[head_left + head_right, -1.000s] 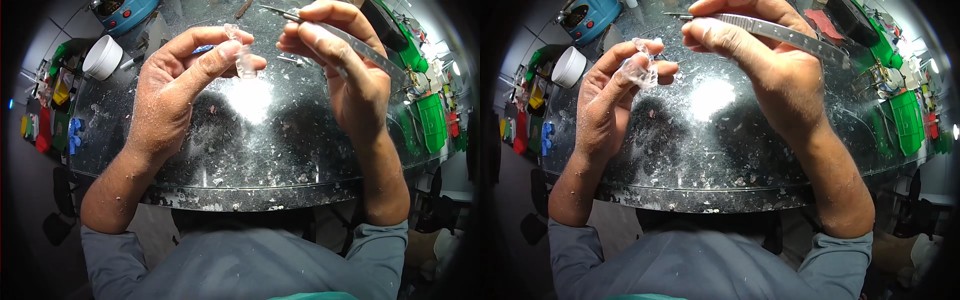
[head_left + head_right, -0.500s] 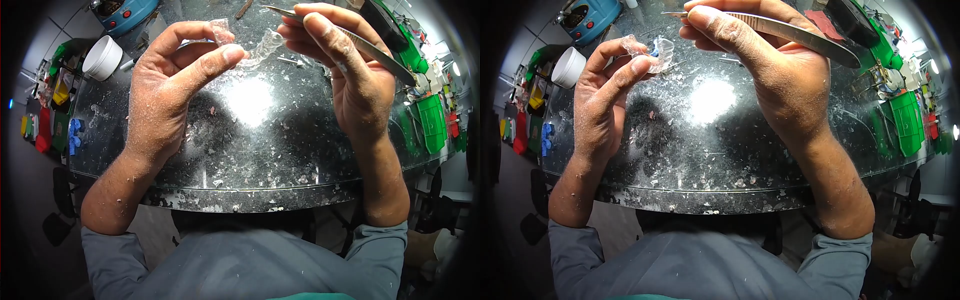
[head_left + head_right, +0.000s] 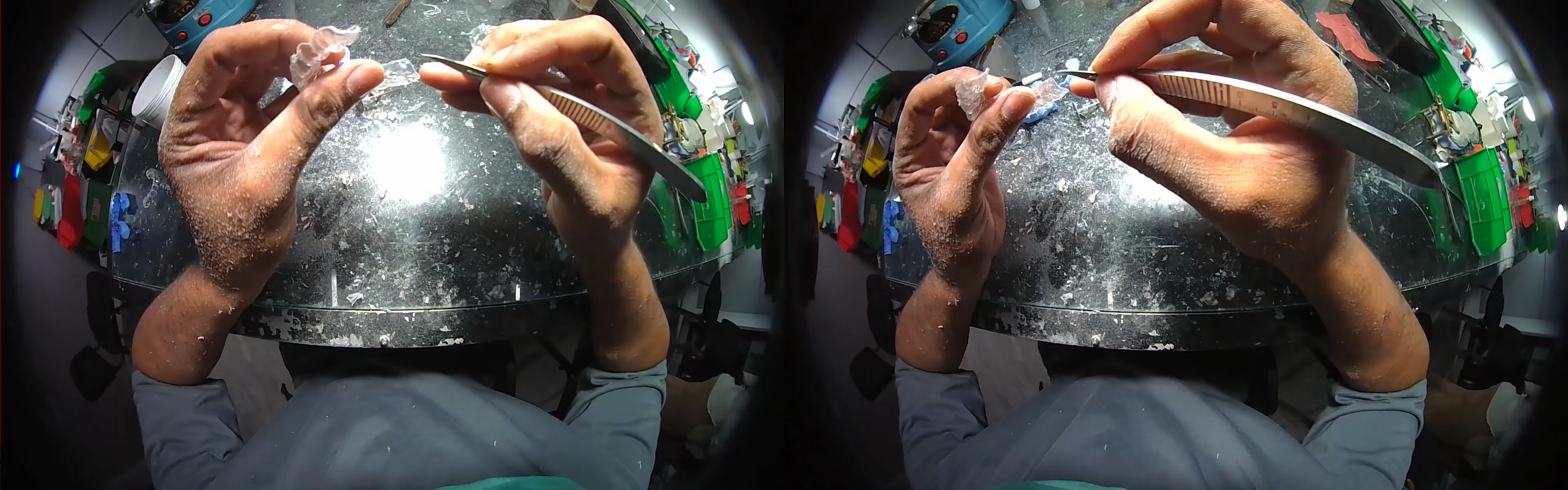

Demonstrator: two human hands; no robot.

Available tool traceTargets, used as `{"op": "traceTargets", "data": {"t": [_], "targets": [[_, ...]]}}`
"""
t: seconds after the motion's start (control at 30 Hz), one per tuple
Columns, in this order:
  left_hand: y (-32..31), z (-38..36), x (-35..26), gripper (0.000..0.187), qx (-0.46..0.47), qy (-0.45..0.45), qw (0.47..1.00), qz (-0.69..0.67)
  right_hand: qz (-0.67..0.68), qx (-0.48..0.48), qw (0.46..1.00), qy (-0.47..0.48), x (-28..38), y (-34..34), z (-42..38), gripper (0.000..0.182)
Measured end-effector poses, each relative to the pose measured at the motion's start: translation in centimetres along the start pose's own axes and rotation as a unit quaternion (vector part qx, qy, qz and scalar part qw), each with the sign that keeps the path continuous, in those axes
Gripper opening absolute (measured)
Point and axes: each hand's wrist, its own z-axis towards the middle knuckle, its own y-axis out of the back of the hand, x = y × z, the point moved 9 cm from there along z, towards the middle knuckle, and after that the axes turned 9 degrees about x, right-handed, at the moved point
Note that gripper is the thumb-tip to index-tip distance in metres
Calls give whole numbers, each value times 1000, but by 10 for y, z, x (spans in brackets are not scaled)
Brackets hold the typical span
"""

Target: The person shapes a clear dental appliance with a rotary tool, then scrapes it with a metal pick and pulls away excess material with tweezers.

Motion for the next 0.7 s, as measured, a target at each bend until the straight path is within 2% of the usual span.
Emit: {"op": "traceTargets", "data": {"t": [0.23, 0.33, 0.4, 0.43, 0.5, 0.63, 0.7], "targets": [[-4, -2, -19, 29, -18, -53, 996, 63, -21, 7, 1000, -3, 1, -4, 0, 16], [-2, -2, -14, 28, -6, -32, 998, 53, -19, 7, 1000, -5, 1, -4, -1, 16], [1, -1, 0, 25, -5, 30, 999, 12, -19, 8, 1000, -6, 1, -4, -1, 16], [0, -1, 0, 25, -5, 30, 999, 11, -19, 7, 1000, -7, 1, -4, -1, 16], [-3, 0, 10, 22, -12, 82, 994, -69, -18, 8, 1000, -7, 0, -4, -1, 16], [-10, -1, 10, 19, 4, 85, 994, -75, -18, 9, 1000, -10, 0, -4, -1, 16], [-14, -4, 3, 19, -43, 54, 994, -90, -17, 11, 1000, -10, -1, -4, -1, 17]]}}
